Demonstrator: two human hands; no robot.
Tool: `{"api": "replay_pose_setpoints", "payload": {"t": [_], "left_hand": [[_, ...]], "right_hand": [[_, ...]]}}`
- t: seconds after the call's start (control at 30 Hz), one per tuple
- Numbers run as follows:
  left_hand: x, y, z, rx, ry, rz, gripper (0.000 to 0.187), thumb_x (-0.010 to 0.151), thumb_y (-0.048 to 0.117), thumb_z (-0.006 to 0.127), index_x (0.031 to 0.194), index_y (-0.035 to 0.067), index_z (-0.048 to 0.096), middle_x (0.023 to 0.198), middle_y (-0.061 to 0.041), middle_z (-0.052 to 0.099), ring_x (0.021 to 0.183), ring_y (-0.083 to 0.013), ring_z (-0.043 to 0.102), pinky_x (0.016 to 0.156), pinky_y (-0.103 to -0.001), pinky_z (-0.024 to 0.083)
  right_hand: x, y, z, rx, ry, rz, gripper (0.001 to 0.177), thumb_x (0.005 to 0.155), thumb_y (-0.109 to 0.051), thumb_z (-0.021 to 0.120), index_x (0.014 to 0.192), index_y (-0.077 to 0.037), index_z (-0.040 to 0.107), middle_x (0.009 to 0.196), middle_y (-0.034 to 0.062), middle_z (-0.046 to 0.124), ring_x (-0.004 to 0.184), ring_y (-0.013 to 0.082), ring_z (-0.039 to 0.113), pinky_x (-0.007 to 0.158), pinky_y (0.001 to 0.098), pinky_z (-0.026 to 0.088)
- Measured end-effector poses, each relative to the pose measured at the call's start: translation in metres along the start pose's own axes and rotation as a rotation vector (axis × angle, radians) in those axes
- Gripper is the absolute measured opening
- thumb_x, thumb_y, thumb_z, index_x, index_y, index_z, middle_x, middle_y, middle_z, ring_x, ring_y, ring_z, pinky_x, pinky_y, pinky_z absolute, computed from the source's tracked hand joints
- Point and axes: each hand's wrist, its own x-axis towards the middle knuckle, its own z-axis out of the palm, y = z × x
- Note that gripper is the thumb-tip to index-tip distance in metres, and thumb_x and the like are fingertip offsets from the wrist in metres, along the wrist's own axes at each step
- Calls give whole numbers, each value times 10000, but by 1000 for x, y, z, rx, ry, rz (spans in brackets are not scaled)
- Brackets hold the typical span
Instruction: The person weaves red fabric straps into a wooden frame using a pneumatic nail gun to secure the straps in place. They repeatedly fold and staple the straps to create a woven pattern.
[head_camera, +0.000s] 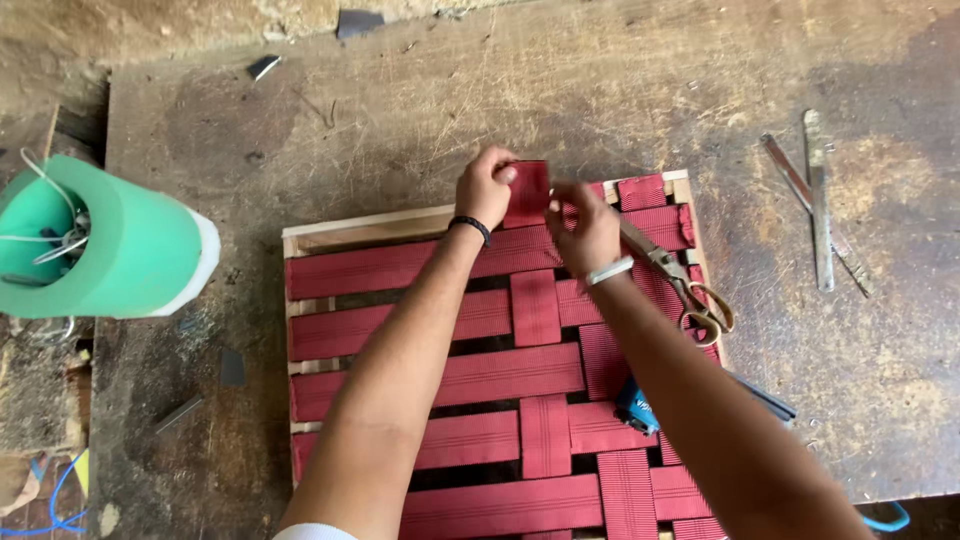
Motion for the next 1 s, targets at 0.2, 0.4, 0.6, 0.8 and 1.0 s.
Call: {"api": "replay_pose_setpoints", "payload": {"t": [0.2, 0.4, 0.6, 0.8, 1.0], "left_hand": [[-39, -7, -11, -190, -105, -45, 111, 895, 71, 755, 995, 103, 719, 977, -10, 777, 902, -154, 742, 797, -311, 600], [-48, 13, -22, -100, -149, -86, 351, 807, 125, 844, 1148, 168, 773, 972, -51, 790, 857, -186, 757, 762, -309, 607], [-55, 16, -15, -124, 17, 81, 302, 813, 95, 829, 1103, 172, 795, 1098, -49, 787, 995, -184, 775, 846, -313, 621], [-54, 10, -1, 164, 47, 20, 173, 803, 17, 784, 919, 145, 798, 1027, -42, 752, 943, -213, 725, 808, -328, 597], [-45, 2, 0, 341, 50, 103, 100, 766, 113, 833, 828, 181, 793, 888, 1, 741, 869, -225, 672, 788, -388, 545]], "right_hand": [[28, 2, 12, -85, -310, 338, 277, 884, -68, 755, 1159, -101, 755, 1053, 79, 795, 936, 155, 769, 838, 301, 613], [22, 9, 20, 212, -234, 462, 297, 900, -30, 720, 1191, -90, 736, 1075, 43, 795, 966, 110, 755, 862, 269, 626], [20, 15, 22, 74, -196, 371, 386, 874, 9, 722, 1244, -100, 706, 1110, 51, 776, 1002, 109, 738, 879, 268, 607], [23, 0, 20, -186, -234, 344, 182, 915, -111, 750, 1092, -81, 780, 1062, 75, 790, 951, 184, 766, 845, 318, 616], [1, -36, -7, -347, -120, -19, 452, 869, -211, 801, 1230, 47, 711, 1175, 208, 661, 1028, 359, 659, 834, 436, 554]]}}
